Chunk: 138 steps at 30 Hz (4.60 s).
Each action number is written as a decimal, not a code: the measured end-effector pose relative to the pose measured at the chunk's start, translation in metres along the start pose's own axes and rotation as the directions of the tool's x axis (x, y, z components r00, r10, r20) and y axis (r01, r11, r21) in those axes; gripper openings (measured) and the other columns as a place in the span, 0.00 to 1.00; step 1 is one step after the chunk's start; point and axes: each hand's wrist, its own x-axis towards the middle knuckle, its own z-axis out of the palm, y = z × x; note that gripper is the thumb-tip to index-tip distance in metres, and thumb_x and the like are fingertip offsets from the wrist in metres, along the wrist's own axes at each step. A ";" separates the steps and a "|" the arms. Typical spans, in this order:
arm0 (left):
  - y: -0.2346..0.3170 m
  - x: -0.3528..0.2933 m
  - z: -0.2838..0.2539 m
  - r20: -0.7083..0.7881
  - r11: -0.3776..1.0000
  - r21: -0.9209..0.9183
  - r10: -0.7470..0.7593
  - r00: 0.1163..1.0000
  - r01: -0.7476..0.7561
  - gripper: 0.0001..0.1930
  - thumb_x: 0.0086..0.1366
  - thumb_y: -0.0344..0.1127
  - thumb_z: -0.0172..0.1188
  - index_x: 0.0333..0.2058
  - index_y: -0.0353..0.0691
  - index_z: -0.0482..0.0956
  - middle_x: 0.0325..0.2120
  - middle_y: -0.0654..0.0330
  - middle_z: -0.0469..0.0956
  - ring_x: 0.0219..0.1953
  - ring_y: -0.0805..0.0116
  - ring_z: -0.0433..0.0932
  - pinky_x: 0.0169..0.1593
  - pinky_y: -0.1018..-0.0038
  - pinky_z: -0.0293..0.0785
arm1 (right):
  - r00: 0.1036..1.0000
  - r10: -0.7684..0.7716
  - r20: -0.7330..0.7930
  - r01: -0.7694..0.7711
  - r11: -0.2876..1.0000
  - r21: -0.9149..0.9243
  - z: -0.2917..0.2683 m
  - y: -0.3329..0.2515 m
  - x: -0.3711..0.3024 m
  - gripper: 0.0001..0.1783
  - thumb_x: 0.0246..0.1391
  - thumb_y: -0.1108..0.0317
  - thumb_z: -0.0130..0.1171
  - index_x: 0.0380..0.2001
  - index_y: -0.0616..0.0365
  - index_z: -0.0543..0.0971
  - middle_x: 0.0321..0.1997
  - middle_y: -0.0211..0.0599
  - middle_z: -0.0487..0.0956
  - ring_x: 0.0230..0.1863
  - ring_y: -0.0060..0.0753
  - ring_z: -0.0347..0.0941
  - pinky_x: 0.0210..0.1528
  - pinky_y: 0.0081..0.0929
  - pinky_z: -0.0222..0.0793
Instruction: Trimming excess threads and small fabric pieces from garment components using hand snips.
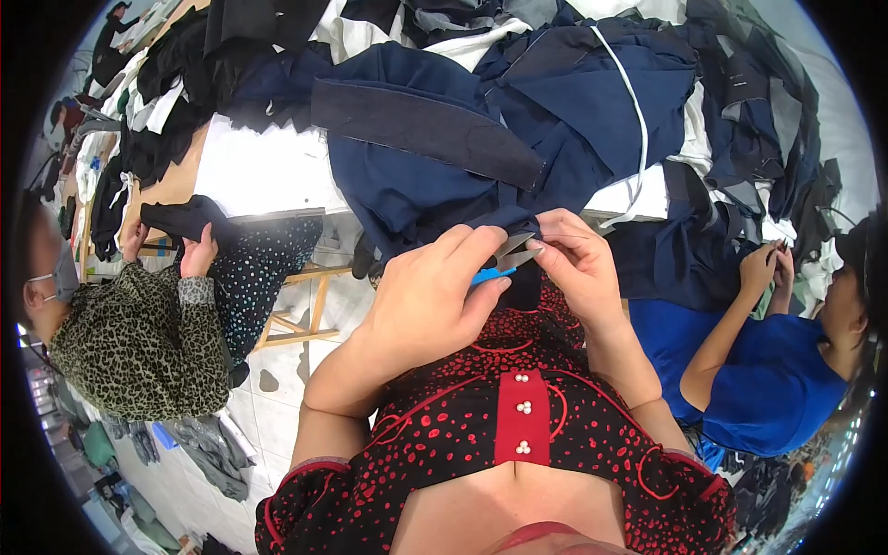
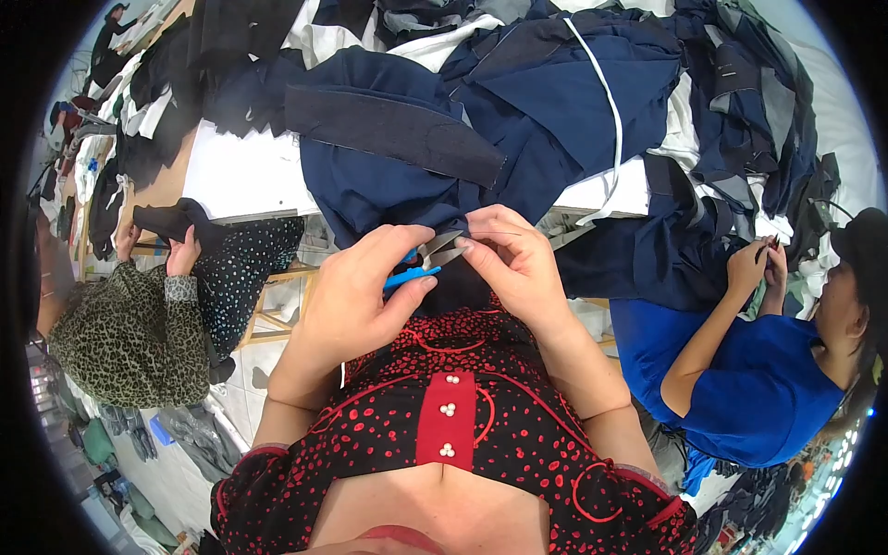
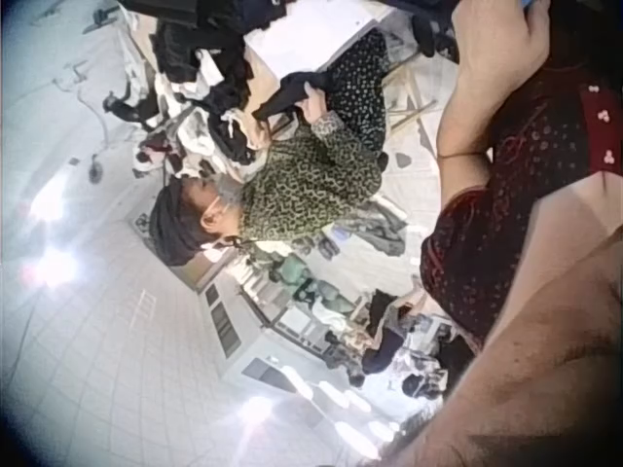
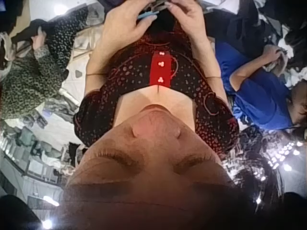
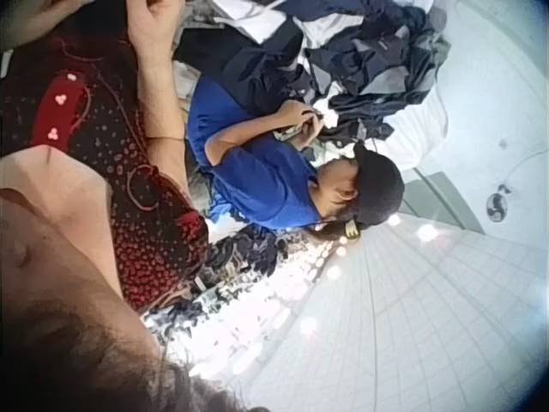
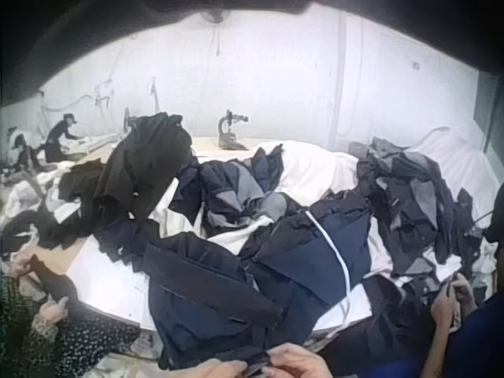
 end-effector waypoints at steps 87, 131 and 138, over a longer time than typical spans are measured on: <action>-0.001 -0.012 0.045 -0.093 0.990 -0.074 0.110 0.990 -0.117 0.19 0.53 0.32 0.60 0.42 0.39 0.66 0.32 0.52 0.74 0.31 0.50 0.77 0.30 0.62 0.73 | 0.999 -0.038 0.022 0.042 0.980 -0.193 -0.021 0.008 -0.027 0.08 0.49 0.76 0.56 0.33 0.69 0.76 0.39 0.41 0.74 0.38 0.29 0.72 0.42 0.21 0.67; -0.019 0.005 0.030 -0.105 0.981 -0.149 0.110 0.988 -0.125 0.18 0.52 0.32 0.60 0.42 0.40 0.67 0.31 0.53 0.75 0.30 0.50 0.77 0.29 0.63 0.73 | 0.993 -0.104 -0.047 0.081 0.932 -0.353 -0.012 0.004 -0.005 0.07 0.46 0.75 0.59 0.30 0.68 0.76 0.36 0.46 0.75 0.35 0.36 0.73 0.38 0.24 0.67; -0.023 0.006 0.028 -0.109 0.982 -0.151 0.100 0.989 -0.116 0.18 0.52 0.32 0.60 0.42 0.39 0.66 0.31 0.53 0.75 0.30 0.50 0.76 0.29 0.62 0.73 | 0.992 -0.124 -0.030 0.099 0.895 -0.436 -0.006 0.001 0.000 0.06 0.46 0.75 0.58 0.29 0.68 0.77 0.36 0.46 0.75 0.36 0.37 0.74 0.39 0.24 0.68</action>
